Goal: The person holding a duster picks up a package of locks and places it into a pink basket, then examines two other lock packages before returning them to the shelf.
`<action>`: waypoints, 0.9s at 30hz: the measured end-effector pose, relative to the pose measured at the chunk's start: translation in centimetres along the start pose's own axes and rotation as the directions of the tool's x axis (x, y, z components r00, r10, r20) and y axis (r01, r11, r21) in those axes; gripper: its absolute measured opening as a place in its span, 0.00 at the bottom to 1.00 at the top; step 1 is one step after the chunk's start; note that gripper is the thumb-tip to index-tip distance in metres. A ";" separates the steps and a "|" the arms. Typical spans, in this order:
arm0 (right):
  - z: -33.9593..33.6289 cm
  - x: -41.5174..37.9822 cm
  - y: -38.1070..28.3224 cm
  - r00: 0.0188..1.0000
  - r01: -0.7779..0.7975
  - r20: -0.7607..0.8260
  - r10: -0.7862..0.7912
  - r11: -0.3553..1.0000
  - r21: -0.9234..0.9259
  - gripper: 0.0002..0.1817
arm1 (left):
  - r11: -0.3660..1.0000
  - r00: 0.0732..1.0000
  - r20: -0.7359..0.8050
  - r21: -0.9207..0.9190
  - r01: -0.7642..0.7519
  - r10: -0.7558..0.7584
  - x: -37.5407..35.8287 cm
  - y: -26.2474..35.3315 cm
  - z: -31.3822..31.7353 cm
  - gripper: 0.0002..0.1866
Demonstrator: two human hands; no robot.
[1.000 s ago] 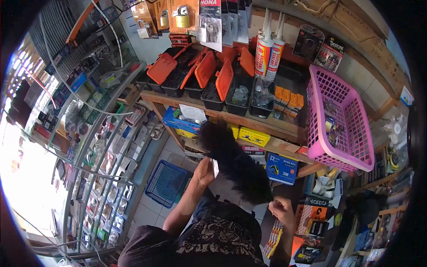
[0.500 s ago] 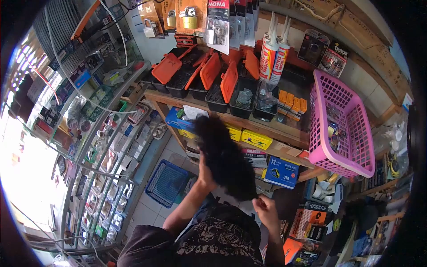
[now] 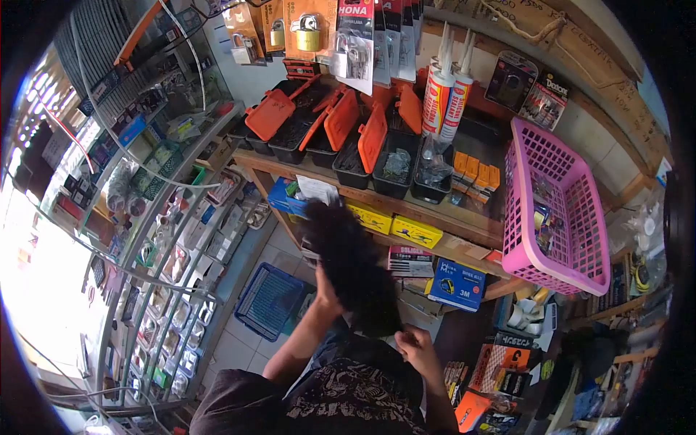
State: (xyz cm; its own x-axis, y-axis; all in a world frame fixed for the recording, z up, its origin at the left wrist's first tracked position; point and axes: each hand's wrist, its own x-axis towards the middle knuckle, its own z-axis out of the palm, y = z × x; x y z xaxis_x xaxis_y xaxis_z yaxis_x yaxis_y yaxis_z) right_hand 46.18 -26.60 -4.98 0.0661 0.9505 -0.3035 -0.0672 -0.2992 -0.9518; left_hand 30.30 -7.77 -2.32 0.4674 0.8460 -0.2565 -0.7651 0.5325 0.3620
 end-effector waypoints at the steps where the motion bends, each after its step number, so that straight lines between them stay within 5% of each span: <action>1: 0.5 0.6 0.1 1.000 0.018 -0.004 -0.018 1.000 -0.009 0.19 | 1.000 1.000 -0.015 0.006 0.012 -0.012 -0.2 -0.7 0.1 0.25; 2: 0.9 1.0 0.1 0.999 0.037 -0.008 -0.037 0.999 -0.015 0.18 | 1.000 1.000 -0.014 0.005 0.015 -0.015 -0.2 -0.6 0.2 0.25; 4: 1.2 0.9 -0.1 0.998 0.061 0.001 -0.061 0.998 -0.023 0.18 | 1.000 0.968 0.250 0.002 0.000 0.000 -0.1 0.6 0.8 0.19; 8: 0.4 -0.2 1.5 0.995 -0.009 0.099 0.013 0.999 -0.045 0.18 | 0.959 0.968 0.110 0.153 -0.239 0.224 5.9 4.0 -6.0 0.24; 9: 0.0 -0.4 1.9 0.995 -0.007 0.103 0.012 0.999 -0.047 0.18 | 0.637 0.872 0.146 0.629 -0.446 0.466 6.5 4.0 -6.7 0.23; 10: -0.3 -0.6 2.3 0.990 -0.071 0.124 0.066 0.997 0.034 0.15 | 0.084 0.727 0.304 0.892 -0.444 0.616 6.8 4.1 -7.0 0.22; 11: -0.4 -0.6 2.5 0.982 -0.138 0.147 0.120 0.984 0.116 0.12 | 0.081 0.726 0.304 0.893 -0.443 0.616 5.1 4.1 -5.2 0.22; 12: -0.2 -0.3 2.4 0.982 -0.138 0.146 0.120 0.983 0.120 0.12 | 0.698 0.903 0.187 0.581 -0.419 0.386 2.0 3.8 -1.5 0.23; 13: 0.0 0.1 2.1 0.992 -0.071 0.109 0.060 0.992 0.101 0.12 | 0.995 0.966 0.244 0.044 -0.095 0.081 0.2 3.0 0.4 0.24; 17: 1.0 2.0 0.1 1.000 0.017 0.001 -0.017 0.997 0.071 0.18 | 0.993 0.999 0.037 0.112 -0.035 0.032 -0.4 -0.8 -1.4 0.23; 20: 1.0 2.5 0.6 1.000 0.012 0.027 -0.013 0.999 0.038 0.17 | 0.971 0.976 0.129 0.142 -0.191 0.173 0.2 1.6 -1.2 0.24; 24: 0.1 1.8 2.4 0.990 -0.044 0.136 0.032 0.995 0.089 0.11 | 0.922 0.929 0.054 0.110 -0.371 0.367 4.7 6.0 -6.7 0.32; 25: -0.5 1.5 2.9 0.995 -0.008 0.097 0.011 1.000 -0.030 0.12 | 0.883 0.886 0.050 0.076 -0.463 0.460 5.1 6.5 -7.8 0.33; 26: -0.6 1.4 3.2 0.998 0.025 0.060 -0.016 0.989 -0.148 0.12 | 0.936 0.900 0.277 0.006 -0.351 0.336 2.5 7.1 -5.2 0.33; 27: -0.4 1.6 3.3 0.997 0.025 0.070 -0.014 0.989 -0.149 0.12 | 0.933 0.899 0.272 0.007 -0.359 0.343 1.8 7.2 -4.3 0.33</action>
State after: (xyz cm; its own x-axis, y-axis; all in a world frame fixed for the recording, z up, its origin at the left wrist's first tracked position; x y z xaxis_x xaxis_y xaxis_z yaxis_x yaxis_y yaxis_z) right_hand 46.41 -26.13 -8.64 -0.0029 0.9582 -0.2860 0.0836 -0.2848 -0.9549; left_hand 23.73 -2.48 -4.05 0.2779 0.9507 0.1375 -0.8787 0.1938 0.4363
